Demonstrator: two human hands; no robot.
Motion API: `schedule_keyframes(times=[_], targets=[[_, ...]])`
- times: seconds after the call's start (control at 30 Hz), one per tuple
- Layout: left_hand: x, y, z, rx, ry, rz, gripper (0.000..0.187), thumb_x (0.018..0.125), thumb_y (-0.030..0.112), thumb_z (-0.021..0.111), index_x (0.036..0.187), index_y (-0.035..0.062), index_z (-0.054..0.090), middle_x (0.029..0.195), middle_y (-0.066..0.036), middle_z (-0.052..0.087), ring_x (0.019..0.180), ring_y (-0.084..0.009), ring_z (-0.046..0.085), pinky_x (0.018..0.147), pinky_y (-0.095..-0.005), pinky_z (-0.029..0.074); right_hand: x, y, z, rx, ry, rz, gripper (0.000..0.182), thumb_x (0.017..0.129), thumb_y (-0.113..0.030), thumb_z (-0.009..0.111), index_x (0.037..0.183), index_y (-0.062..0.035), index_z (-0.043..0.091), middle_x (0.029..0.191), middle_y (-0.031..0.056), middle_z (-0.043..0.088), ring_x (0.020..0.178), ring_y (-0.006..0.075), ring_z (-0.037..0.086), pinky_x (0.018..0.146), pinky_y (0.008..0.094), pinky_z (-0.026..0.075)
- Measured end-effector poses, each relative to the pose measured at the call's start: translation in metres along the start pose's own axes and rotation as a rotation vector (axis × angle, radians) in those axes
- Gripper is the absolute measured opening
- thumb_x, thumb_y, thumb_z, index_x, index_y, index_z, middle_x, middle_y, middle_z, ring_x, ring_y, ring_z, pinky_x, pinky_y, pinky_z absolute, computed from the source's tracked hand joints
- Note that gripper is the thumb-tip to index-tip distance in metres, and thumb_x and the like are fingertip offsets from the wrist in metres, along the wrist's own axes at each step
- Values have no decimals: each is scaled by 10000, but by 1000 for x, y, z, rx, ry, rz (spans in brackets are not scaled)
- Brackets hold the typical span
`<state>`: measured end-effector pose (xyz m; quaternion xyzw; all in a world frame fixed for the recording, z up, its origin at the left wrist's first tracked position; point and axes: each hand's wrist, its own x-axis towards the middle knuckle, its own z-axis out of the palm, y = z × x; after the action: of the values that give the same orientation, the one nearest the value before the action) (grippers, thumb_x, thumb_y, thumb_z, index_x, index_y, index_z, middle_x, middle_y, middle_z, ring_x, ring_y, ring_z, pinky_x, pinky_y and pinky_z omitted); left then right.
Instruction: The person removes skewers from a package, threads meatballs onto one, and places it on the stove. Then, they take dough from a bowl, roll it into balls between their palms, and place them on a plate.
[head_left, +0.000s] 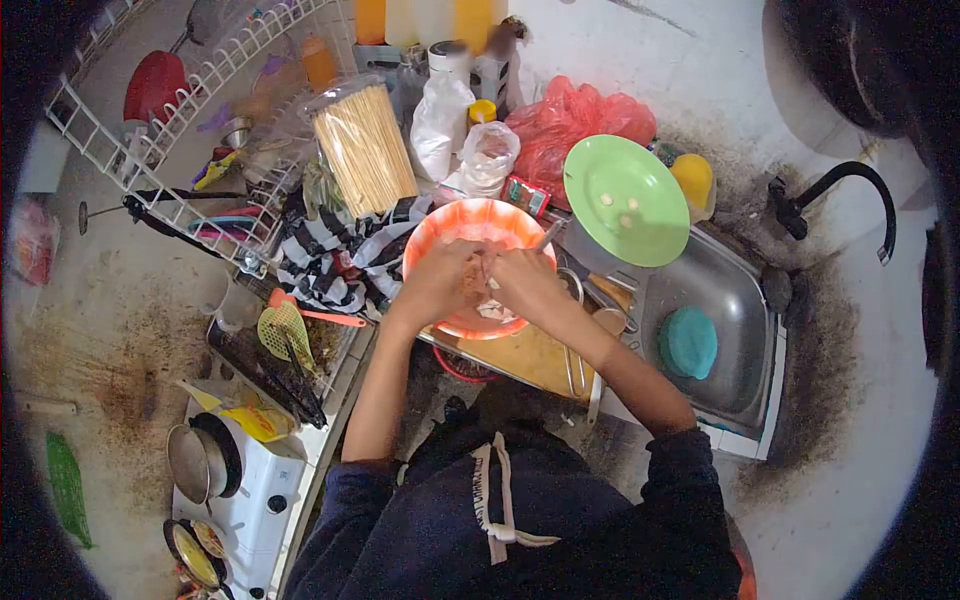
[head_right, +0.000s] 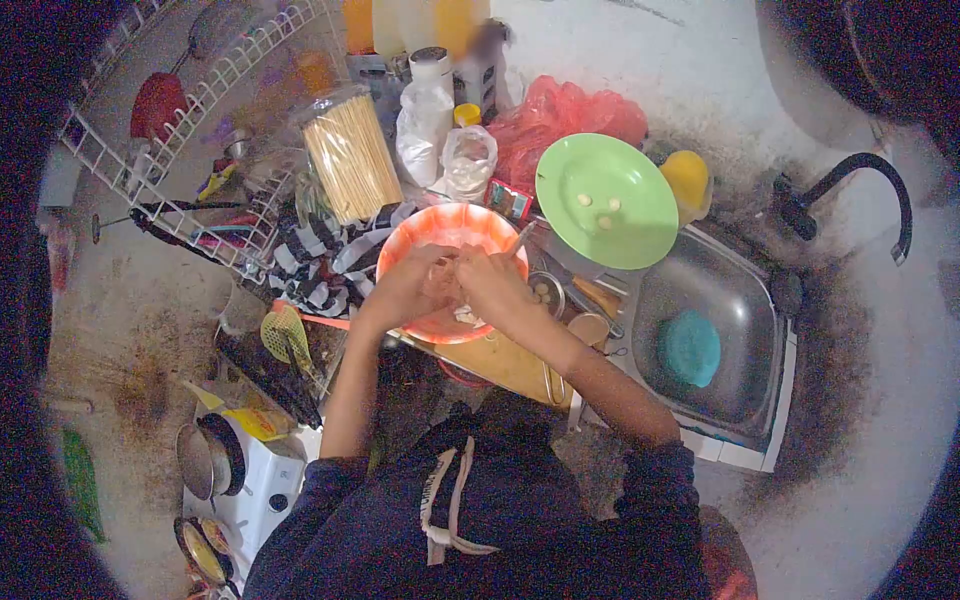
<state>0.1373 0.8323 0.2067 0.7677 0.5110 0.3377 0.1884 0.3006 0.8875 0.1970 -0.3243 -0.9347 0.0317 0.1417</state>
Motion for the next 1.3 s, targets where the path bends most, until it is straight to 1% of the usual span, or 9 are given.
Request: schedule_keyframes(times=[0.33, 0.53, 0.73, 0.9, 0.97, 1.03, 1.1, 1.27, 1.3], targets=[[10, -21, 25, 160, -169, -66, 435, 625, 222, 714, 1006, 77, 560, 938, -96, 571, 941, -291, 537, 819, -411, 413, 2, 20, -17, 401, -116, -26, 192, 665, -184, 697, 810, -59, 681, 738, 149, 632, 696, 307, 623, 663, 381, 482], [10, -23, 22, 156, -185, 4, 479, 617, 239, 724, 1042, 96, 557, 980, -82, 575, 996, -285, 529, 923, -473, 343, -1, 20, -37, 504, -159, 46, 214, 662, -164, 691, 843, -50, 684, 732, 161, 638, 668, 289, 624, 651, 352, 486], [12, -7, -6, 116, -434, -25, 583, 689, 224, 696, 1208, 68, 482, 1196, -118, 513, 1177, -262, 443, 1062, -432, 240, -4, 34, -57, 810, -262, 136, 218, 722, -112, 693, 912, -6, 669, 821, 82, 683, 734, 128, 645, 693, 281, 510], [16, 10, -10, -1063, -103, -139, 557, 906, 249, 482, 1367, 12, 277, 1351, -159, 384, 1282, -232, 341, 1081, -370, 223, -19, 30, -79, 1309, -236, 206, 277, 790, -54, 639, 1065, -28, 621, 921, 85, 668, 828, 91, 618, 738, 257, 506], [26, 32, 6, -1261, 19, -127, 584, 943, 361, 367, 1379, -2, 230, 1396, -165, 327, 1301, -250, 314, 1087, -382, 216, -23, 11, -93, 1191, -179, 173, 276, 771, -71, 668, 1038, -14, 625, 926, 79, 668, 830, 125, 632, 741, 271, 509], [32, 57, 20, -1921, 121, -60, 608, 942, 413, 317, 1380, 1, 232, 1415, -169, 298, 1312, -262, 296, 1092, -386, 212, -28, -8, -99, 1073, -126, 145, 281, 752, -88, 697, 1010, 1, 628, 931, 72, 668, 831, 159, 646, 744, 284, 512], [36, 74, 30, -1998, 126, -41, 614, 938, 423, 314, 1375, -3, 237, 1428, -166, 275, 1328, -258, 267, 1100, -383, 201, -34, -19, -103, 653, 53, 136, 266, 722, -108, 711, 964, -22, 645, 928, 84, 658, 794, 223, 654, 736, 292, 510], [43, 83, 53, -2053, 333, -111, 605, 940, 408, 307, 1383, 6, 218, 1444, -138, 251, 1341, -240, 238, 1109, -363, 184, -50, -18, -114, 313, 44, 42, 271, 707, -192, 692, 923, -43, 620, 1050, 127, 600, 988, 256, 568, 800, 324, 477], [43, 85, 56, -2148, 357, -128, 604, 941, 405, 303, 1385, 5, 213, 1447, -133, 247, 1342, -237, 236, 1109, -362, 183, -51, -18, -112, 309, 113, 108, 341, 726, -225, 664, 1009, -48, 599, 1125, 141, 554, 1072, 273, 509, 865, 349, 434]])
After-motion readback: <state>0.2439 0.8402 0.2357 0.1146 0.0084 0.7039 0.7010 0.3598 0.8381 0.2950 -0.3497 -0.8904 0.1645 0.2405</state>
